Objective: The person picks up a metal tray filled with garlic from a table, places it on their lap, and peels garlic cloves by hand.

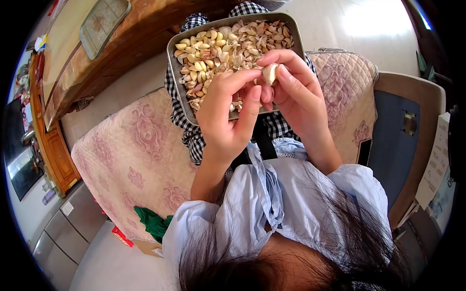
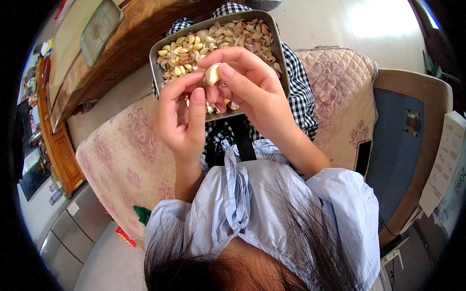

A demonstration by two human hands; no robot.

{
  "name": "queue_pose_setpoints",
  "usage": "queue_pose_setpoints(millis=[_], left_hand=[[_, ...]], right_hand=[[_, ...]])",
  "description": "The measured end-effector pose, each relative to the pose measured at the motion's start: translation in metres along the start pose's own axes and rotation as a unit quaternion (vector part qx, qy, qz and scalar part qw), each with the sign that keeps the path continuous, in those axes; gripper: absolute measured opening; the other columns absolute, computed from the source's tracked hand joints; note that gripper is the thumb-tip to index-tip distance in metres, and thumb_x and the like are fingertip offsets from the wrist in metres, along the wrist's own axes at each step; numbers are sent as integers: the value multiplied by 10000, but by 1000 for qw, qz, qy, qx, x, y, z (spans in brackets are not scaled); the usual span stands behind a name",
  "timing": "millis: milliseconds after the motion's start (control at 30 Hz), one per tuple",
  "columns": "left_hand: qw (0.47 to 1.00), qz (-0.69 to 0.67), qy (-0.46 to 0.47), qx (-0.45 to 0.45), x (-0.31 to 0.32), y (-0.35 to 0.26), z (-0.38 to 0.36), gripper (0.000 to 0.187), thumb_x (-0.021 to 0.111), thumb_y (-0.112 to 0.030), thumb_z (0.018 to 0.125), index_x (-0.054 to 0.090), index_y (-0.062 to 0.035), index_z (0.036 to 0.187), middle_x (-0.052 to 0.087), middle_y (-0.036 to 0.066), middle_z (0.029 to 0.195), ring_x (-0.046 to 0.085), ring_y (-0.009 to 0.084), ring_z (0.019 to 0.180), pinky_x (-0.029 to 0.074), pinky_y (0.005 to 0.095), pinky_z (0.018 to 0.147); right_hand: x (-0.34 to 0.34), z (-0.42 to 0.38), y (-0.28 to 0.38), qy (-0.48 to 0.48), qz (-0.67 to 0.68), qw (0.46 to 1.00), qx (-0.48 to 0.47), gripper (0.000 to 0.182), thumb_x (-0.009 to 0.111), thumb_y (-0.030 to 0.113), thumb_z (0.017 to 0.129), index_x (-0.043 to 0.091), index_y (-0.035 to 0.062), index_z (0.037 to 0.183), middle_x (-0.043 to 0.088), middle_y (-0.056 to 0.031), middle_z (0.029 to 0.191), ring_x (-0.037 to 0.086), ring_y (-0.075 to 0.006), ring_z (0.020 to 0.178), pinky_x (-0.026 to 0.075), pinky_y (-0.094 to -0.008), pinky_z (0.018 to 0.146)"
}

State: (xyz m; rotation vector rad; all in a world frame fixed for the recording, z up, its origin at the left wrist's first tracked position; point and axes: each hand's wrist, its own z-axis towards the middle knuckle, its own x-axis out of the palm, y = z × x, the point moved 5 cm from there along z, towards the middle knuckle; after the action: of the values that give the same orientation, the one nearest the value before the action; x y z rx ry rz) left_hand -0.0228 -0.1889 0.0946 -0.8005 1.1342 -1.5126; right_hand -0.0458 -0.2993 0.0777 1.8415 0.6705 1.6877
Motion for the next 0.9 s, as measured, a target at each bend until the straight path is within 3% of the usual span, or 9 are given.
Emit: queue_pose_setpoints(millis=[200, 433, 600, 733, 833, 900], left_hand=[[996, 40, -3, 75, 0, -5, 4, 190, 616, 1, 749, 561, 9, 931, 568, 83, 790, 534, 127, 619, 431, 213, 539], [996, 70, -9, 59, -3, -4, 4, 122, 605, 2, 761, 572, 19, 878, 564, 76, 756, 528, 113, 609, 426, 198, 525], [1000, -9, -14, 11, -2, -1, 1, 90, 584, 13, 777, 571, 24, 866, 557, 56, 741, 498, 67, 589, 407, 173, 523], [999, -29, -16, -6, 0, -5, -2, 82, 562, 27, 786, 566, 34, 868, 552, 43, 740, 492, 54, 599, 399, 163, 529], [994, -86, -19, -72, -1, -3, -3, 75, 545, 33, 795, 553, 41, 869, 547, 36, 742, 491, 52, 605, 394, 161, 531], [972, -198, -36, -119, -2, -1, -2, 69, 535, 31, 803, 543, 37, 871, 546, 36, 755, 494, 53, 623, 391, 160, 536]], right_hand=[[1, -3, 1, -9, -94, 995, -12, 246, 445, 201, 897, 477, -3, 1031, 552, -29, 771, 513, -51, 634, 405, -171, 521], [3, -5, 0, -6, -155, 988, -22, 164, 466, 140, 885, 406, 20, 979, 545, -37, 781, 487, -51, 634, 387, -168, 539], [7, -6, -2, 6, -146, 989, -24, 148, 449, 112, 889, 382, 15, 978, 537, -47, 799, 462, -57, 635, 379, -173, 555], [9, -8, -4, -40, -207, 973, -92, 129, 447, 82, 885, 380, 8, 966, 530, -54, 802, 452, -57, 626, 375, -173, 555], [9, -11, -3, -41, -222, 969, -105, 117, 447, 74, 883, 383, 7, 953, 519, -48, 791, 442, -55, 616, 369, -175, 541], [12, -11, -2, -29, -234, 966, -109, 112, 447, 75, 884, 385, 7, 947, 513, -44, 784, 438, -54, 613, 366, -177, 535]])
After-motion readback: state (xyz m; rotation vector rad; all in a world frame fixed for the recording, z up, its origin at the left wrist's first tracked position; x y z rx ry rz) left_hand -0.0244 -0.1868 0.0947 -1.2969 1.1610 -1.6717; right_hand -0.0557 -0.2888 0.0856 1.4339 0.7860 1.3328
